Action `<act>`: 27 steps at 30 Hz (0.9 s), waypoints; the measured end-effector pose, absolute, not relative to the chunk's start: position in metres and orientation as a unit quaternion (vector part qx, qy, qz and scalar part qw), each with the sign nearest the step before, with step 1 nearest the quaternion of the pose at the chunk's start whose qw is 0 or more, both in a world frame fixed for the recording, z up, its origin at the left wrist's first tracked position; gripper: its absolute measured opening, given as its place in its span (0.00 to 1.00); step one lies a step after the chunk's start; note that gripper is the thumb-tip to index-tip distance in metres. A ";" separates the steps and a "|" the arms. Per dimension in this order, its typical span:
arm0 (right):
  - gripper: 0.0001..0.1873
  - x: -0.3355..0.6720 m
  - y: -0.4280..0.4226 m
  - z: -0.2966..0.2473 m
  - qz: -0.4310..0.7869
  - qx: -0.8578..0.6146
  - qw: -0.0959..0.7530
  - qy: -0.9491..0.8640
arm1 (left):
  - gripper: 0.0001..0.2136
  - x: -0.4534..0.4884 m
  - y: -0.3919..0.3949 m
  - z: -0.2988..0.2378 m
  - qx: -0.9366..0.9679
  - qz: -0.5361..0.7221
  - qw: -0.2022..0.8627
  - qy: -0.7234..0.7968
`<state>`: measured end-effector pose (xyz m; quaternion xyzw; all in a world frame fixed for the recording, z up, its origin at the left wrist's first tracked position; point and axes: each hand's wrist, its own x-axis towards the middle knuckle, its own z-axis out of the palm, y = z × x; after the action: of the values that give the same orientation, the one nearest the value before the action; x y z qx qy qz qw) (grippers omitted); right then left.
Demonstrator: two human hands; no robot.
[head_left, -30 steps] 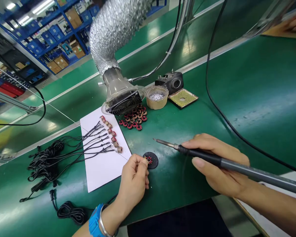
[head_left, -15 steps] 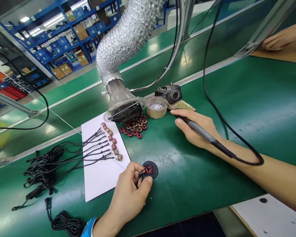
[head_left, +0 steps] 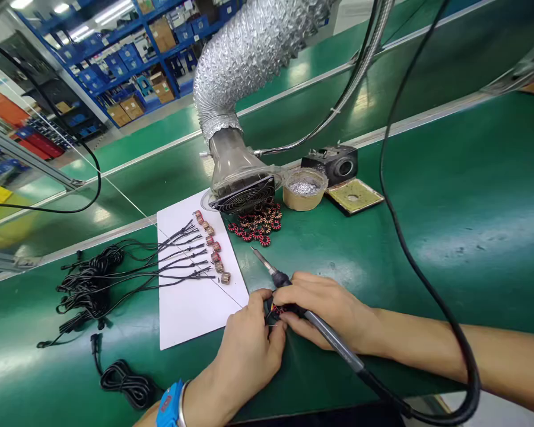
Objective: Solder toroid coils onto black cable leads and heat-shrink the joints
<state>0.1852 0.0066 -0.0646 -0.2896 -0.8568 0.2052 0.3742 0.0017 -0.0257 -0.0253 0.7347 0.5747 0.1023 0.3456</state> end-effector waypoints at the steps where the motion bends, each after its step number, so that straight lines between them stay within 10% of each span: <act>1: 0.09 0.184 0.007 -0.065 0.203 -0.285 0.381 -0.856 | 0.15 0.001 -0.026 -0.026 0.736 0.098 0.344 0.575; 16: 0.29 0.187 0.001 -0.050 0.460 -0.309 0.426 -0.715 | 0.11 -0.010 -0.028 -0.010 0.616 0.238 0.550 0.511; 27: 0.09 0.192 0.001 -0.048 0.635 -0.280 0.408 -0.593 | 0.07 -0.010 -0.029 -0.017 0.625 0.293 0.524 0.499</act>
<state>0.1922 0.0012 -0.0480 -0.2804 -0.5931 0.6350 0.4079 -0.0099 -0.0295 -0.0174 0.6250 0.4990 0.2935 0.5237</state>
